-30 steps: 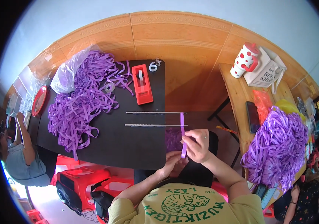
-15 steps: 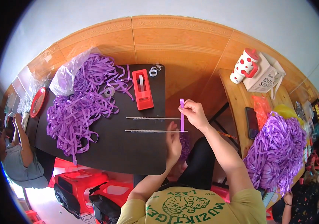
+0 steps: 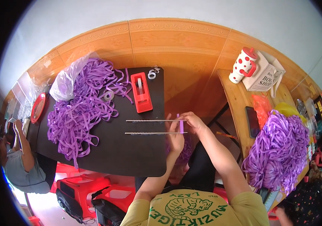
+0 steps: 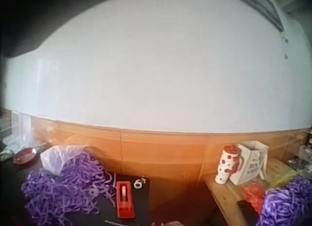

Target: The recorder is wrapping purple ribbons around metal rods and using tape to secure them for craft assembly.

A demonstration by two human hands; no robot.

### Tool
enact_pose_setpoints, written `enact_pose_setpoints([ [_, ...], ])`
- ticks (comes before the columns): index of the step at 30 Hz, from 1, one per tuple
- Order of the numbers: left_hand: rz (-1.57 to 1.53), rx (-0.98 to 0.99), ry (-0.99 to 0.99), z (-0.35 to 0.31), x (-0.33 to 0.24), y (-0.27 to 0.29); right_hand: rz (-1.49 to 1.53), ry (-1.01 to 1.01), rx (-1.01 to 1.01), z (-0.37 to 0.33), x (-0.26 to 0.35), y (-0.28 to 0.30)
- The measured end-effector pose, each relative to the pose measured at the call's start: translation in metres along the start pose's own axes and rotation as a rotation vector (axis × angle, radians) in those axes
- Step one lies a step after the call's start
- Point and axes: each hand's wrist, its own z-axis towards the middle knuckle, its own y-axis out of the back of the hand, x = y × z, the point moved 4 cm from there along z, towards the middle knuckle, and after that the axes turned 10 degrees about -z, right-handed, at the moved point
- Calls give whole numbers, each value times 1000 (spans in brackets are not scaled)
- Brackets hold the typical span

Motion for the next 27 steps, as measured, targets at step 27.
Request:
enact_pose_setpoints([
  [27,-701,-279,537,-55,-36,3,158,80,-257,-128,-33,-31],
])
